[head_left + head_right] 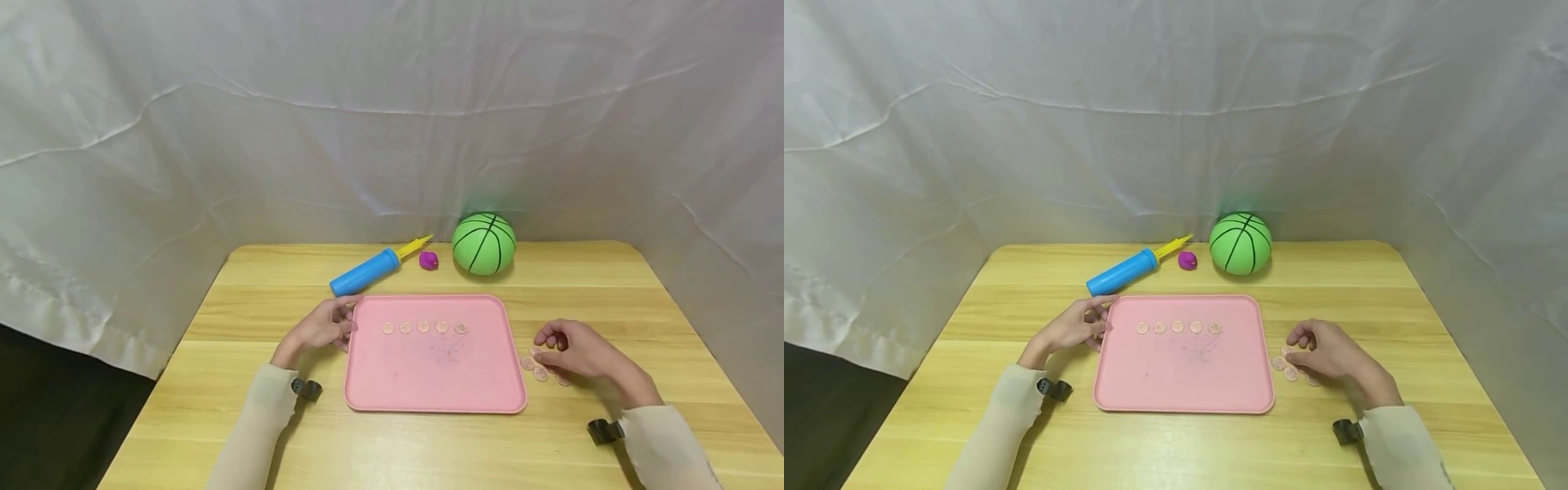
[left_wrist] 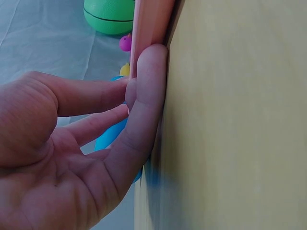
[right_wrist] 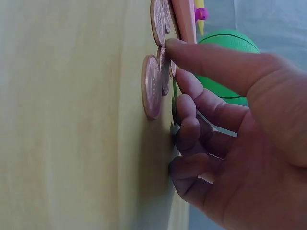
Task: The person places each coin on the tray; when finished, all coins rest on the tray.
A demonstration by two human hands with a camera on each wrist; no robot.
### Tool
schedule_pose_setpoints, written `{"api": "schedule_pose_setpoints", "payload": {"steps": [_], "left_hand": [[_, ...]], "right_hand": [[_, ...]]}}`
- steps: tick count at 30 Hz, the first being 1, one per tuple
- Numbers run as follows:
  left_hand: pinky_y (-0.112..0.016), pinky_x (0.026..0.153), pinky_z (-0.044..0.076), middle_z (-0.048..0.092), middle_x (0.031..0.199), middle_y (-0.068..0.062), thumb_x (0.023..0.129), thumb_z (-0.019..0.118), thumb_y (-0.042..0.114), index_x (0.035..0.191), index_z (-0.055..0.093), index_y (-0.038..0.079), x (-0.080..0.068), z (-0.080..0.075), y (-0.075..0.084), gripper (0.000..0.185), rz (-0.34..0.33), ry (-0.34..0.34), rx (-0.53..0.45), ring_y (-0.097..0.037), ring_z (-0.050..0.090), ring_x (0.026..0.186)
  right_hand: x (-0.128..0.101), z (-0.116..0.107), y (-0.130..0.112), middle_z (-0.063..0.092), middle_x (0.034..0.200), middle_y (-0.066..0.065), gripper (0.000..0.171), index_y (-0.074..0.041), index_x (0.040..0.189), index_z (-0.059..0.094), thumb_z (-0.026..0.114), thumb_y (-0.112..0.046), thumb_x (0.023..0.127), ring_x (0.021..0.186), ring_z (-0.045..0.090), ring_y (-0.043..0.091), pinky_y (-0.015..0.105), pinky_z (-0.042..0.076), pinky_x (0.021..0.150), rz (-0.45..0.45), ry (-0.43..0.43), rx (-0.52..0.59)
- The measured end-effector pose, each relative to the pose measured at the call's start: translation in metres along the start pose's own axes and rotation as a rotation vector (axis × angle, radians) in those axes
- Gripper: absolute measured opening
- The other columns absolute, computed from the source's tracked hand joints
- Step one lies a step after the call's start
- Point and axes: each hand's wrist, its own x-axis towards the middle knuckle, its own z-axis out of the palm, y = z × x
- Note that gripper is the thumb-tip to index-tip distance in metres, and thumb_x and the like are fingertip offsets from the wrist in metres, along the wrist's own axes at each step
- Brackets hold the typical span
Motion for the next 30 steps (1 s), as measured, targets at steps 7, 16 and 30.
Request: {"api": "schedule_pose_setpoints", "payload": {"steps": [7, 16, 30], "left_hand": [[-0.042, 0.071, 0.074, 0.054, 0.114, -0.021, 0.107, 0.054, -0.008, 0.168, 0.036, -0.001, -0.001, -0.001, -0.001, 0.064, 0.002, 0.009, 0.004, -0.022, 0.063, 0.085], [-0.041, 0.071, 0.075, 0.054, 0.115, -0.021, 0.107, 0.055, -0.008, 0.168, 0.037, -0.001, -0.001, -0.001, -0.002, 0.064, 0.003, 0.005, 0.006, -0.022, 0.063, 0.085], [-0.041, 0.072, 0.074, 0.054, 0.115, -0.021, 0.108, 0.054, -0.008, 0.169, 0.036, 0.000, -0.001, 0.000, 0.001, 0.065, 0.000, -0.005, 0.014, -0.022, 0.064, 0.087]], "right_hand": [[0.004, 0.004, -0.004, 0.056, 0.089, 0.001, 0.026, -0.007, 0.101, 0.068, 0.086, -0.021, 0.089, 0.076, 0.047, 0.006, 0.020, 0.043, 0.063, -0.020, -0.001, -0.058], [0.001, 0.003, 0.001, 0.065, 0.088, 0.003, 0.013, -0.008, 0.102, 0.068, 0.081, -0.009, 0.098, 0.076, 0.057, 0.006, 0.020, 0.054, 0.061, -0.096, -0.002, 0.139], [0.013, 0.012, -0.041, 0.075, 0.097, 0.009, 0.017, -0.009, 0.112, 0.077, 0.080, -0.022, 0.102, 0.083, 0.068, 0.017, 0.024, 0.063, 0.064, -0.056, 0.058, 0.222]]}}
